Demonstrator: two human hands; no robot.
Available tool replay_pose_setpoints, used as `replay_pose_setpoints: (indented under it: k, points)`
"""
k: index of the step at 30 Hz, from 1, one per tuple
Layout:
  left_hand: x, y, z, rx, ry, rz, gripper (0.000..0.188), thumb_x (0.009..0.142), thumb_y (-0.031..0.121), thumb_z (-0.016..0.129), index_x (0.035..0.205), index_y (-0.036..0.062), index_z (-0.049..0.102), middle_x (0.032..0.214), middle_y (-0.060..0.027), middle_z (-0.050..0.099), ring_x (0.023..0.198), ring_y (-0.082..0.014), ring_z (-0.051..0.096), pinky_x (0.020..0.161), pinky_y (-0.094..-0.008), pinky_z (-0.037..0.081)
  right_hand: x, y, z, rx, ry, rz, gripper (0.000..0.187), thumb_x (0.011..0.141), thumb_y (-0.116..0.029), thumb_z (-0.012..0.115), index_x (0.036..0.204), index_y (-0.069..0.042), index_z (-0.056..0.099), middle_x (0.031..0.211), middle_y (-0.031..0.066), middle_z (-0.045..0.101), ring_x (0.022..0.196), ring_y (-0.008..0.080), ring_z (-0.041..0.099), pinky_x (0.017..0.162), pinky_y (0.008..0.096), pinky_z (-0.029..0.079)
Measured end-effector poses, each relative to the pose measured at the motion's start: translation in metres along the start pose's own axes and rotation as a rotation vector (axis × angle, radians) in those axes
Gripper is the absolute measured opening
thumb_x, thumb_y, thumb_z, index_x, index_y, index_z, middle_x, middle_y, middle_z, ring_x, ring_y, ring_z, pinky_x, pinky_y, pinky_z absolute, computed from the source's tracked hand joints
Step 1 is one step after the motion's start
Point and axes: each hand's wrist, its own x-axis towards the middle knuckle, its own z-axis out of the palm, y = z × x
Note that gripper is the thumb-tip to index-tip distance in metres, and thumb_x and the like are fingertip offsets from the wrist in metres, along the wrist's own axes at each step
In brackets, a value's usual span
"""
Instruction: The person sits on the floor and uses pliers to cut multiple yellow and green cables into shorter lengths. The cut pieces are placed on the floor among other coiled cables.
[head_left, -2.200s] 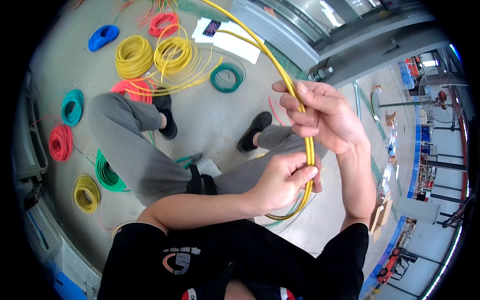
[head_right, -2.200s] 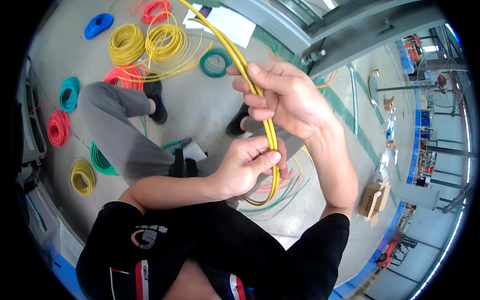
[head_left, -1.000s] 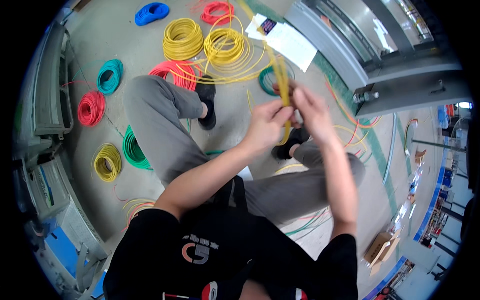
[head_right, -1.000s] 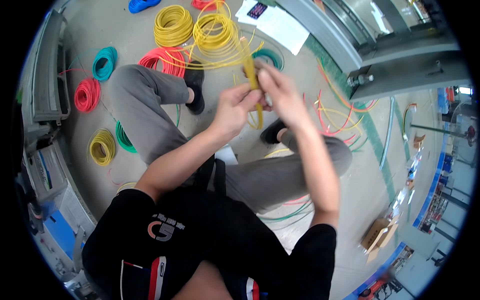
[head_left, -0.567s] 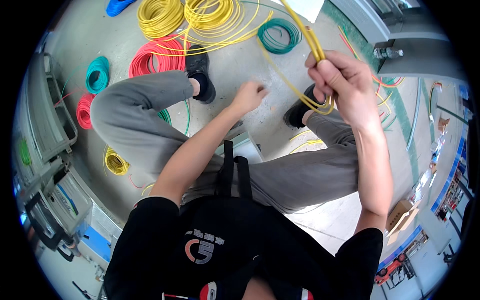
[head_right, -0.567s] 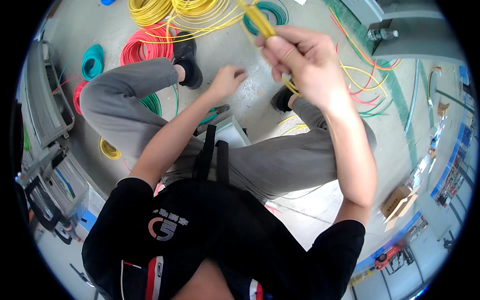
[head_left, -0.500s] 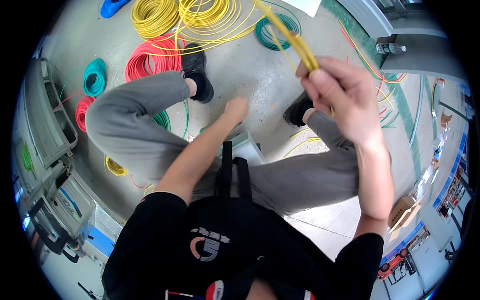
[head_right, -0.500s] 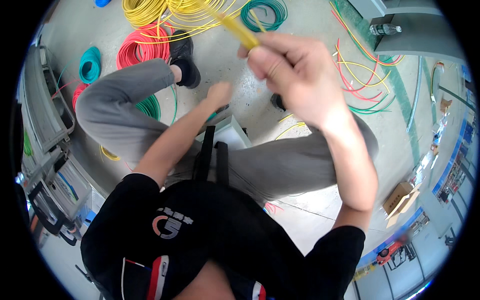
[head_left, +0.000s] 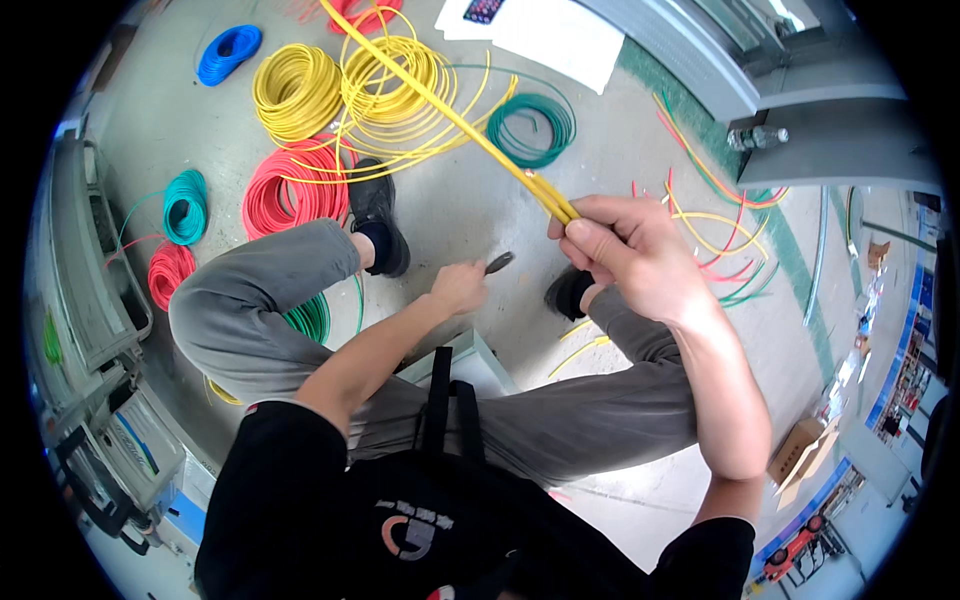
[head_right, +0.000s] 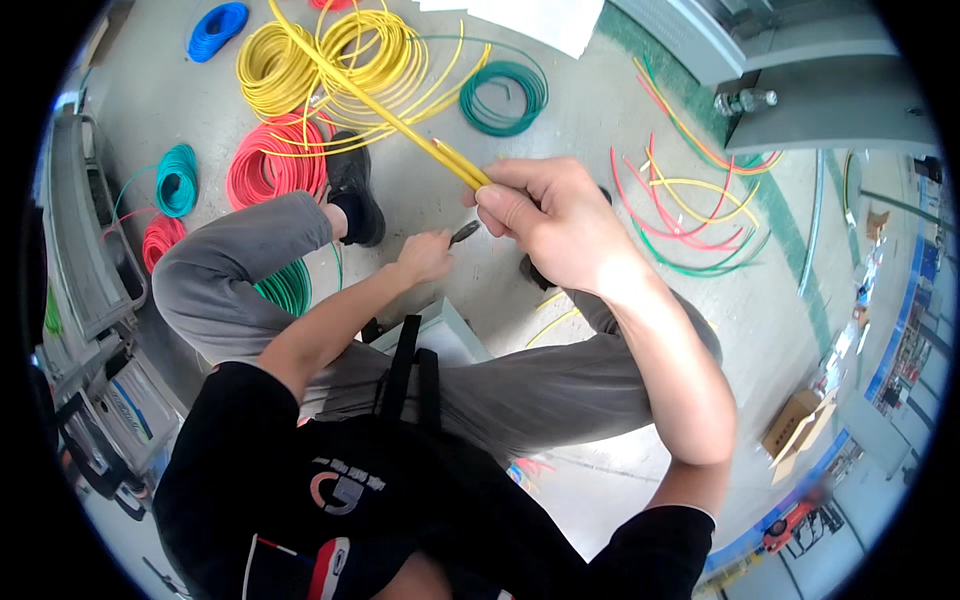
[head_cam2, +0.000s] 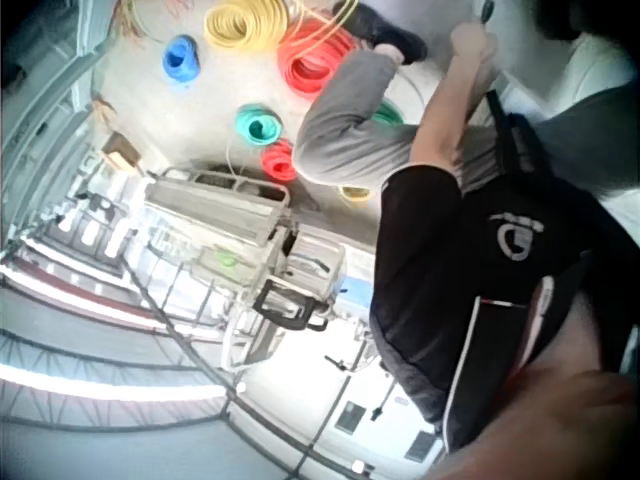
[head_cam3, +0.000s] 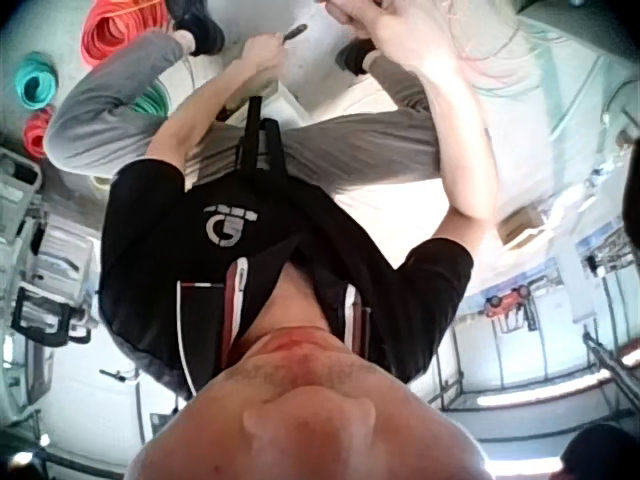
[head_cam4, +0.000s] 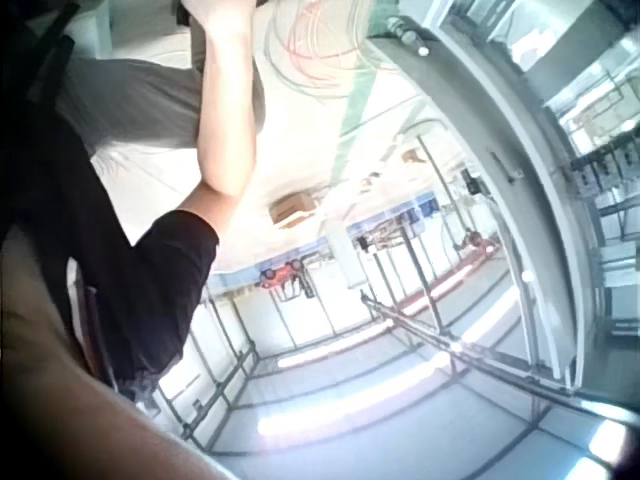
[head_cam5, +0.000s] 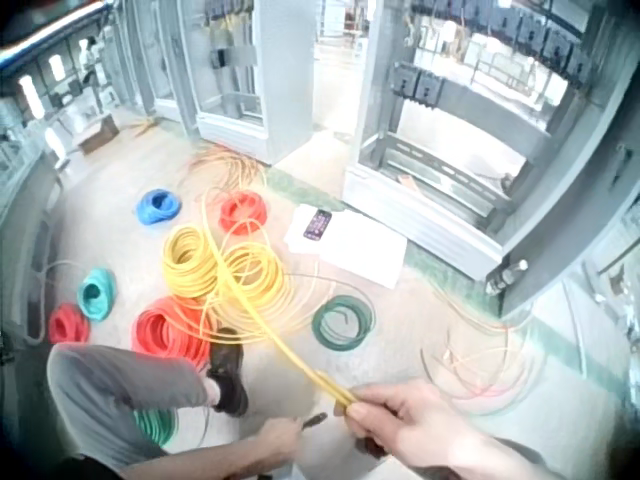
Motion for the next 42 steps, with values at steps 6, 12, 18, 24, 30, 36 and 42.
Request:
replay_pose_setpoints:
  k: [6,12,18,24,30,36,42]
  points:
    - [-0.057,0.067,-0.158,-0.612,0.107,0.088,0.042,0.072,0.007,0.051,0.114,0.0001,0.054,0.1,-0.0182,0.062,0.091,-0.034,0.061,0.08,-0.0417,0.048,-0.001,-0.008,0.004,0.079,-0.07,0.016,0.021,0.094,-0.014,0.053,0.092,0.003,0.064,0.066,-0.0039,0.05,0.057,0.0034,0.039,0.051,0.0198,0.033]
    - [-0.107,0.066,-0.213,-0.707,0.247,0.408,0.074,0.069,-0.004,0.044,0.142,0.0018,0.031,0.138,-0.0219,0.041,0.131,-0.0277,0.038,0.103,-0.0375,0.036,-0.009,-0.008,0.015,0.071,-0.091,0.013,0.021,0.095,-0.016,0.051,0.094,0.001,0.063,0.065,-0.0046,0.048,0.058,0.0035,0.04,0.051,0.0193,0.033]
    - [-0.116,0.076,-0.218,-0.451,0.381,0.52,0.059,0.073,-0.001,0.047,0.131,-0.0042,0.04,0.121,-0.026,0.05,0.12,-0.0378,0.046,0.102,-0.0393,0.036,-0.015,-0.003,0.023,0.049,-0.092,-0.005,0.021,0.095,-0.017,0.051,0.093,0.0,0.063,0.065,-0.0049,0.048,0.057,0.0032,0.04,0.051,0.0193,0.033]
    - [-0.122,0.077,-0.217,-0.488,0.251,0.371,0.039,0.073,-0.003,0.046,0.112,-0.004,0.047,0.099,-0.0166,0.053,0.099,-0.0281,0.052,0.091,-0.0357,0.04,-0.02,0.0,0.024,-0.001,-0.075,-0.037,0.021,0.094,-0.016,0.051,0.093,0.0,0.064,0.065,-0.0045,0.05,0.057,0.0033,0.041,0.049,0.0198,0.034]
    - [-0.112,0.078,-0.203,-0.453,0.454,0.374,0.03,0.086,0.024,0.064,0.095,-0.0034,0.055,0.075,-0.0183,0.059,0.074,-0.0272,0.058,0.07,-0.0368,0.045,-0.021,0.002,0.027,-0.086,-0.045,-0.118,0.021,0.094,-0.015,0.051,0.095,0.001,0.065,0.065,-0.0045,0.05,0.056,0.0034,0.041,0.048,0.0202,0.034]
    - [-0.065,0.053,-0.154,-0.783,0.629,0.203,0.038,0.086,0.032,0.065,0.08,-0.006,0.061,0.067,-0.0177,0.059,0.062,-0.0244,0.056,0.061,-0.0373,0.046,-0.022,0.001,0.015,-0.012,0.007,-0.149,0.021,0.094,-0.014,0.051,0.097,0.001,0.065,0.067,-0.0036,0.053,0.057,0.0028,0.042,0.049,0.0193,0.034]
    - [0.003,0.006,-0.027,-0.19,0.258,-0.085,0.04,0.081,0.032,0.065,0.097,-0.005,0.063,0.092,-0.0258,0.063,0.092,-0.039,0.061,0.08,-0.0447,0.049,-0.012,-0.01,-0.014,0.293,0.112,-0.209,0.025,0.096,-0.015,0.051,0.105,0.006,0.061,0.073,-0.0014,0.053,0.057,0.0036,0.039,0.05,0.0187,0.033]
